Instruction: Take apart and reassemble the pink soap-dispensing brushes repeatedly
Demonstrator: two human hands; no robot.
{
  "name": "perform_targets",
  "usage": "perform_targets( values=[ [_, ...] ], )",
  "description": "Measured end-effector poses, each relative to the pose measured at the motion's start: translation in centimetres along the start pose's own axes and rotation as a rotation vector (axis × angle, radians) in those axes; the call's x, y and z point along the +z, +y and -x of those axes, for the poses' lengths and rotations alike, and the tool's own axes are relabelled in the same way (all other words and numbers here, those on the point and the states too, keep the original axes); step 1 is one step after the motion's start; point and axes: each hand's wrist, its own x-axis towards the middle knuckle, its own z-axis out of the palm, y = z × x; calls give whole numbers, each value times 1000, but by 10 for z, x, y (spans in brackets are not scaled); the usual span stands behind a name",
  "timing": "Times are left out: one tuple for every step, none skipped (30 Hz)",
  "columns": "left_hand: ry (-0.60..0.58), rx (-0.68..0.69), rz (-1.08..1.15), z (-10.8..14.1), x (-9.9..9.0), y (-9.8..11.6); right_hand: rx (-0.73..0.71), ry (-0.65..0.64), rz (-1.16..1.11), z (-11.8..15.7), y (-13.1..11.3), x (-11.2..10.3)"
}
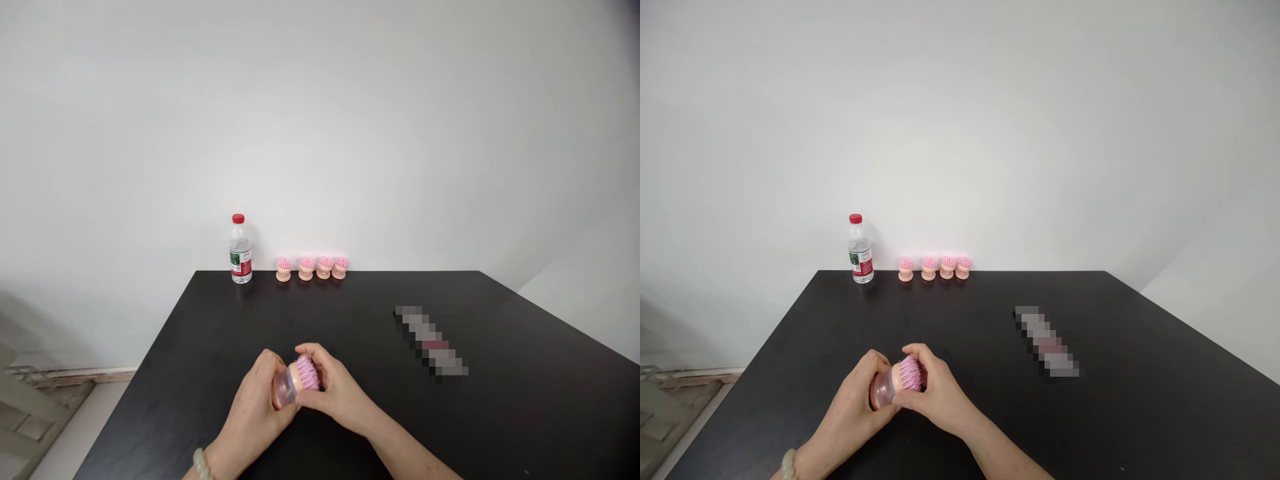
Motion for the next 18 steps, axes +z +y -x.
perform_targets(
  values=[
    [-9,0,4,0,0,0,-19,-16,13,0,0,-1],
    [-17,-10,12,0,0,1,-38,-48,6,1,-1,-2],
    [-23,-23,21,0,0,1,-51,-80,-13,1,-1,-2],
    [-29,-33,28,0,0,1,-53,-101,-28,1,0,-3],
    [-30,-36,32,1,0,1,-41,-101,-31,1,1,-3],
    [-31,-32,31,1,1,1,-19,-79,-20,1,2,-3],
    [-33,-26,28,1,1,1,4,-50,-1,0,4,-2],
    [-36,-23,27,1,1,1,20,-20,18,-1,6,-2],
    [-38,-25,33,1,1,1,22,1,28,-1,7,-1],
    [-42,-33,49,0,1,1,13,9,27,-1,7,-1],
    [-50,-45,81,0,0,1,-3,5,21,-1,5,-2],
    [-67,-60,132,-1,-1,2,-22,-4,17,0,3,-2],
    [-93,-78,207,-2,-3,2,-40,-14,25,1,-1,-3],
    [-135,-99,310,-2,-5,3,-55,-22,47,2,-5,-5],
    [-190,-128,436,-3,-8,4,-68,-32,79,4,-10,-6],
    [-256,-167,581,-3,-11,4,-84,-44,113,5,-16,-7],
    [-323,-216,731,-2,-14,5,-108,-64,145,7,-21,-9],
    [-393,-274,868,-1,-16,5,-147,-89,169,8,-25,-10]
  ],
)
